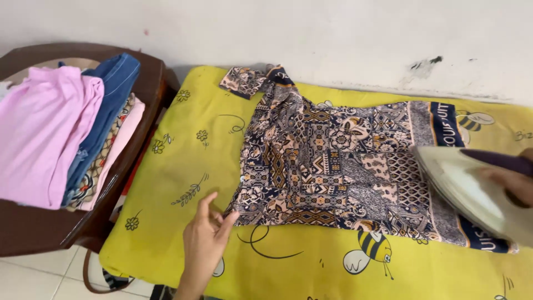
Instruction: Ironing a patterned shirt on an ironing board to remove wrinkles.
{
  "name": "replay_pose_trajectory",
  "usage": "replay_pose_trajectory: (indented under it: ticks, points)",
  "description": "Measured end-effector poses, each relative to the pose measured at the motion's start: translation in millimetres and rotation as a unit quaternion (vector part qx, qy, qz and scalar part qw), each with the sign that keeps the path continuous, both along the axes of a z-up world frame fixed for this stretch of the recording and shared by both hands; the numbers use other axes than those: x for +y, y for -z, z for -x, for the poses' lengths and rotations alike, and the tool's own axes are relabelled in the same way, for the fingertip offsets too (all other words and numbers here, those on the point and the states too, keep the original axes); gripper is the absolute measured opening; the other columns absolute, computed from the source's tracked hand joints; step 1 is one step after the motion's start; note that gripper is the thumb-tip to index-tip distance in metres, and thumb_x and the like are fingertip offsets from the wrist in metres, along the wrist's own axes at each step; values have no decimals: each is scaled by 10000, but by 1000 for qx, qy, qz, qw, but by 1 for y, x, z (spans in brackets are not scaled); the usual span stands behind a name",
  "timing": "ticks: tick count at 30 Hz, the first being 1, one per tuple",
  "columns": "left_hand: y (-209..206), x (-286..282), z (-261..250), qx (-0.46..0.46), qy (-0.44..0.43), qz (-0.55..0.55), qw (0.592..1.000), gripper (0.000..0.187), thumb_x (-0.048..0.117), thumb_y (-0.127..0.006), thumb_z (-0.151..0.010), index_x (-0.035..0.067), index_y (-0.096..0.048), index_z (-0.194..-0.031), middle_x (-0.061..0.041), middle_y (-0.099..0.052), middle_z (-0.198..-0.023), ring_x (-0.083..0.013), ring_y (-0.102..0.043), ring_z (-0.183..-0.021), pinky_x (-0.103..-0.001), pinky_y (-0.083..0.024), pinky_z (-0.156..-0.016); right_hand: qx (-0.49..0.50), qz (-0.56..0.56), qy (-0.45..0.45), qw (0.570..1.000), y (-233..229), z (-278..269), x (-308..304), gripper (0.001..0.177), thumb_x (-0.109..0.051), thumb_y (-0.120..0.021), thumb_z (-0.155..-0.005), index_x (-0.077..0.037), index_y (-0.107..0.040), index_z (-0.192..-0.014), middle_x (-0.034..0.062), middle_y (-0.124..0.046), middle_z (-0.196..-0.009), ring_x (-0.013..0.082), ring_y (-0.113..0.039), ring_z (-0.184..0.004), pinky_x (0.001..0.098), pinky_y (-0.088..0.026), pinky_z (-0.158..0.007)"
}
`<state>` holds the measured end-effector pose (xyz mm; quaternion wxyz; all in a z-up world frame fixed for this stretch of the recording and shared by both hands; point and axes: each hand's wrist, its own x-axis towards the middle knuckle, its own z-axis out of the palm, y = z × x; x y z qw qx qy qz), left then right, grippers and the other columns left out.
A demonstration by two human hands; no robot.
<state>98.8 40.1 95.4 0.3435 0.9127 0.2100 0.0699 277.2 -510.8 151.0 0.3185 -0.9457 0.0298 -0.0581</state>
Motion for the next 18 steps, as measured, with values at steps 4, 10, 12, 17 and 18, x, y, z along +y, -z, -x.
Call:
replay_pose_trajectory:
  ticks: [4, 10, 12, 17, 18]
  points:
    - [7, -2, -5, -4, -61, 54, 997, 720, 355, -781, -848, 173, -452, -1462, 31, -718, -779, -111, -699, -634, -304, -616, -622, -80, 399, -122, 905, -29, 29, 98, 426, -759, -623, -731, -334, -640, -729, -12, -569, -459, 100, -537, -431, 255, -439, -558]
    - [20, -9, 2, -96, -72, 37, 992, 610, 155, -757, -887, 109, -497, -1437, -5, -730, -707, -153, -679, -582, -322, -618, -638, -46, 473, -370, 799, -26, 57, 222, 630, -887, -387, -878, -293, -598, -869, -73, -676, -625, 155, -689, -504, 366, -542, -405]
    - [22, -12, 3, -102, -50, -4, 994, 628, 139, -737, -927, 84, -450, -1483, -21, -729, -744, -123, -652, -545, -225, -588, -464, -69, 439, -415, 793, -26, 58, 262, 564, -794, -510, -944, -235, -576, -907, -39, -691, -657, 227, -707, -516, 438, -543, -413]
    - [29, -13, 5, -71, -13, -70, 995, 238, 400, -702, -935, 175, -635, -974, 9, -639, -919, -205, -624, -667, -403, -481, -519, -92, 419, -397, 811, -23, 55, 328, 550, -742, -508, -974, -197, -588, -962, 39, -715, -718, 303, -727, -602, 438, -532, -448]
    - [29, -10, 5, -67, -10, -65, 996, 213, 348, -723, -938, 174, -603, -920, 7, -610, -910, -227, -600, -625, -420, -453, -501, -106, 430, -392, 807, -19, 52, 333, 575, -778, -491, -956, -215, -606, -966, 50, -725, -733, 319, -739, -640, 433, -531, -460]
